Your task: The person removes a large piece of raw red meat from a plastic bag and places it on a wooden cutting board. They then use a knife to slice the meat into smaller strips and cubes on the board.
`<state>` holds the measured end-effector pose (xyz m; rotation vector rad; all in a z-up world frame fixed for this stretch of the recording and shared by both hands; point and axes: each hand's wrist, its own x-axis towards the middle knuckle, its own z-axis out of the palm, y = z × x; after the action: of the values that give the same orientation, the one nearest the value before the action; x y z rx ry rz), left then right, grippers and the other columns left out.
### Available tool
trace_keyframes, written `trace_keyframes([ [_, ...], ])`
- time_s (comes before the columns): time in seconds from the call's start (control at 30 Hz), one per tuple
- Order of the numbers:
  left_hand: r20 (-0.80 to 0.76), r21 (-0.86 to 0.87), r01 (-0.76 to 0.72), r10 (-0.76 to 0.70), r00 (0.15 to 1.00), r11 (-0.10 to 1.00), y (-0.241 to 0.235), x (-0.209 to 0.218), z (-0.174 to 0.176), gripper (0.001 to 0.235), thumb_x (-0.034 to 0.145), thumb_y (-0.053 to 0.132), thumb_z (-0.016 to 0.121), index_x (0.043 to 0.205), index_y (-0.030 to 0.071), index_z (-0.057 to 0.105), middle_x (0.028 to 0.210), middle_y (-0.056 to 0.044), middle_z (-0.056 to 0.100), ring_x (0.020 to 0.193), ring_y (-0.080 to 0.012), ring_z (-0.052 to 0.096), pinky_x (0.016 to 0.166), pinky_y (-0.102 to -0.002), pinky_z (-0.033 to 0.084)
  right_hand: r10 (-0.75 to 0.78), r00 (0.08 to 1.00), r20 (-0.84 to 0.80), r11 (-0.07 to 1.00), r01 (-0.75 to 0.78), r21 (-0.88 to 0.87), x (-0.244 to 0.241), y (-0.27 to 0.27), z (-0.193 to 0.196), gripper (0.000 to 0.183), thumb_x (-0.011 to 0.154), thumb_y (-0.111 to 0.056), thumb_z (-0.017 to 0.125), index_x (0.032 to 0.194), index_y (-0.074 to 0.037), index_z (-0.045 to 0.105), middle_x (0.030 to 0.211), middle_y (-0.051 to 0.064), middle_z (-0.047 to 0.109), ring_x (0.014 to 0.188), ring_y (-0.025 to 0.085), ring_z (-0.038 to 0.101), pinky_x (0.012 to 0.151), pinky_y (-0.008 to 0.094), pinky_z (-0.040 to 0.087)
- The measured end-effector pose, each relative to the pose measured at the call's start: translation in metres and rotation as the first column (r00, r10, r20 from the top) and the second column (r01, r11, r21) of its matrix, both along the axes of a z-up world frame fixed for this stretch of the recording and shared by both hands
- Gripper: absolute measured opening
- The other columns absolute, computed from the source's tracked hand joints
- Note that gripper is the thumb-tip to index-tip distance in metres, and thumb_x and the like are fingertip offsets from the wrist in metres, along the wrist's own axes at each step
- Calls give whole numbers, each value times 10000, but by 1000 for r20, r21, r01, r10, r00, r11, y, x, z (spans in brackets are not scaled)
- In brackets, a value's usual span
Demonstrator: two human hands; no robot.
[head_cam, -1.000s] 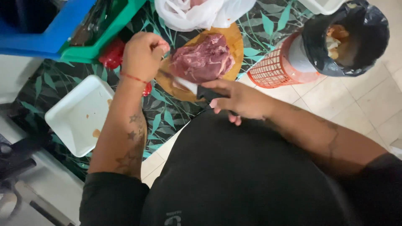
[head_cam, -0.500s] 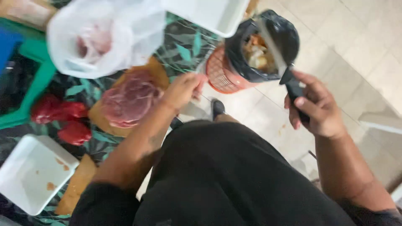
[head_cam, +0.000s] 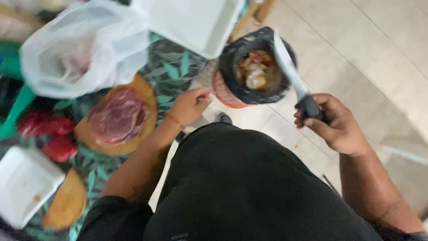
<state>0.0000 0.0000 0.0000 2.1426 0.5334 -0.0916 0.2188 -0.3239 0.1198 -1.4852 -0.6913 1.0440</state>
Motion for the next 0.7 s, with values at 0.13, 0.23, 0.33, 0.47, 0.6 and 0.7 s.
trace_keyframes([
  [0.13,-199,228,-346,391,899,910,12,-121,15,397,867,445,481,1103,250,733,1030,-2,747,921,-269,695,725,-446,491,278,904,325,919,-153,-363,0,72,-7,260,868,-65,637,1111,-112,554,851,-6,594,734,112,503,680,276,411],
  [0.23,-95,211,-636,663,743,743,13,-215,-16,303,898,300,565,1056,108,738,1067,-71,739,982,-268,675,835,-414,483,474,750,462,840,-227,-494,-23,136,-34,306,827,-348,742,997,-113,645,958,16,688,883,165,625,774,316,454],
  [0.33,-91,343,-865,929,358,367,9,-288,-44,245,876,368,702,1074,228,731,1007,-25,733,956,-266,695,859,-426,533,475,673,567,880,-369,-299,-61,206,-60,359,799,-296,799,1049,-64,686,912,218,690,917,444,667,798,489,509],
  [0.47,-130,312,-935,982,134,169,2,-336,-74,323,787,368,757,1077,233,707,1007,11,728,947,-205,699,866,-384,541,554,441,706,700,-706,-108,-126,305,-107,288,793,-155,753,1005,18,664,904,288,675,906,507,651,834,566,499],
  [0.6,-162,156,-959,964,211,236,14,-333,-63,465,800,360,743,1199,134,667,1119,-125,709,1005,-307,689,876,-465,529,600,391,698,733,-617,-285,-197,387,-116,254,893,-208,640,1085,-42,640,977,235,673,954,478,644,871,570,487],
  [0.7,-91,79,-954,955,283,290,25,-325,-35,425,785,284,746,1152,86,667,1065,-188,702,998,-373,681,891,-489,532,584,226,779,724,-580,-374,-195,439,-169,265,900,-311,697,1065,-107,660,984,125,682,965,400,675,845,498,532],
])
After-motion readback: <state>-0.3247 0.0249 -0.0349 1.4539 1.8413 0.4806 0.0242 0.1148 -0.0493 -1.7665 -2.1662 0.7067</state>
